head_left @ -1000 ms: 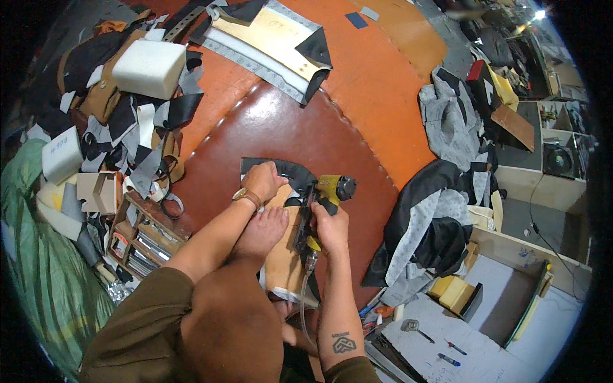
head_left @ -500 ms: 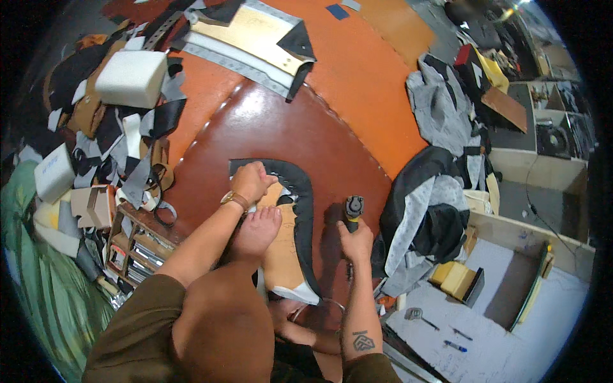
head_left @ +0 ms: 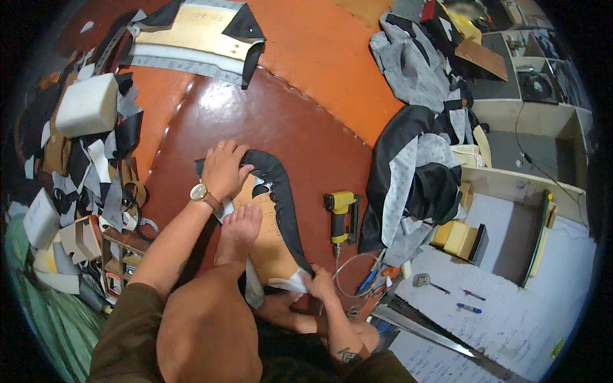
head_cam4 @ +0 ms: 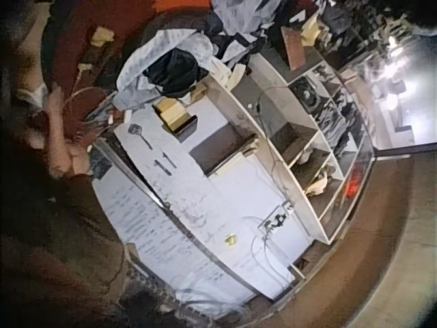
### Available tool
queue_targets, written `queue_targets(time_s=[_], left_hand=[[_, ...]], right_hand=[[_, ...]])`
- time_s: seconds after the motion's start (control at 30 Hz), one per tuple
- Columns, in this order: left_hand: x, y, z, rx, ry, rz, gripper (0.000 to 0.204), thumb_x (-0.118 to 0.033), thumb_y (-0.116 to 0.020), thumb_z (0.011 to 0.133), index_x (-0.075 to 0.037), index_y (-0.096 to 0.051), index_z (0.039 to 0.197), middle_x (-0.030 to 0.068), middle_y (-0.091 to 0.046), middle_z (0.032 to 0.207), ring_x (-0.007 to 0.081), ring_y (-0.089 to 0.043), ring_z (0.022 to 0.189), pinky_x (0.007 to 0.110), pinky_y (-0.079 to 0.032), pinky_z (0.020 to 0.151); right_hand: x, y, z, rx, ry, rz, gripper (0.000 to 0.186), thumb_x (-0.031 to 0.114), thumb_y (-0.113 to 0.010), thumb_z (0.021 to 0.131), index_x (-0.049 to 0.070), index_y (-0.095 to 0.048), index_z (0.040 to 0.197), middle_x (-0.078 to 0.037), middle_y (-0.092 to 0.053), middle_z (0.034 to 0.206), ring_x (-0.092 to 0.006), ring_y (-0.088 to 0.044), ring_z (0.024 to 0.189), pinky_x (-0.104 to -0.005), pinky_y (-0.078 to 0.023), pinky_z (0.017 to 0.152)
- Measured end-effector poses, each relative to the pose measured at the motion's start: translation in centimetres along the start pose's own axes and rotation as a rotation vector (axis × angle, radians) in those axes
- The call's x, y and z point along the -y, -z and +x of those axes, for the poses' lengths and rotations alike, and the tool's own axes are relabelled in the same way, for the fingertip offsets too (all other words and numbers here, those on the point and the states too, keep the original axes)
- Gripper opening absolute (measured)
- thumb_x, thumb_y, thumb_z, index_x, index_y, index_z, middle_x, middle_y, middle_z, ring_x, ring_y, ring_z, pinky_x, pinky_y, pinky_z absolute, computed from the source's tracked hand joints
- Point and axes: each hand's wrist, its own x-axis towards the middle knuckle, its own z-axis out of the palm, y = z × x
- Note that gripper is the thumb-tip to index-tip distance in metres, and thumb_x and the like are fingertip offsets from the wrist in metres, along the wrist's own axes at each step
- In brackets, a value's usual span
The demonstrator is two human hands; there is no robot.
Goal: The person sits on the floor and uses a staple gun to attach black fabric to foam cushion pieces. They repeatedly pull the fabric taut, staple along the edges, and flip the cushions to work on different sides.
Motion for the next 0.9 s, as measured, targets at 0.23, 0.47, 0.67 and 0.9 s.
queue_targets(time_s=[0.23, 0.47, 0.67, 0.9], left_hand=[[5.6, 1.2, 1.8, 0.079, 0.162, -0.007, 0.053, -0.051, -0.081, 0.084, -0.003, -0.076, 0.106, 0.0200, -0.074, 0.097, 0.0397, -0.069, 0.094, 0.049, -0.053, 0.089], [19.0, 6.2, 0.1, -0.210, 0.538, -0.198, 0.045, -0.041, -0.081, 0.091, 0.002, -0.068, 0.098, 0.0128, -0.074, 0.088, 0.0210, -0.069, 0.079, 0.036, -0.055, 0.075], [17.5, 6.0, 0.7, -0.241, 0.501, -0.133, 0.054, -0.045, -0.077, 0.093, 0.002, -0.067, 0.118, 0.0208, -0.075, 0.112, 0.0376, -0.072, 0.105, 0.043, -0.055, 0.093], [12.1, 3.5, 0.0, -0.293, 0.565, 0.006, 0.049, -0.038, -0.074, 0.094, 0.004, -0.067, 0.118, 0.0269, -0.071, 0.119, 0.0448, -0.068, 0.108, 0.049, -0.053, 0.095]], right_hand=[[8.7, 7.1, 3.8, -0.204, 0.039, -0.057, 0.032, 0.030, -0.067, 0.092, 0.003, -0.077, 0.105, -0.030, -0.072, 0.099, -0.0495, -0.069, 0.099, -0.0551, -0.055, 0.089], [16.3, 10.7, 8.6, -0.166, 0.087, 1.029, 0.059, 0.037, -0.073, 0.100, 0.000, -0.057, 0.143, -0.009, -0.069, 0.123, -0.0172, -0.064, 0.110, -0.0327, -0.052, 0.093], [17.0, 5.5, 11.5, 0.029, -0.084, 1.114, 0.052, 0.043, -0.060, 0.107, 0.000, -0.060, 0.135, -0.009, -0.072, 0.116, -0.0200, -0.071, 0.099, -0.0405, -0.060, 0.085], [14.9, 8.9, 11.5, 0.032, -0.092, 0.973, 0.054, 0.049, -0.041, 0.112, 0.003, -0.064, 0.129, -0.010, -0.073, 0.113, -0.0223, -0.072, 0.090, -0.0407, -0.059, 0.081]])
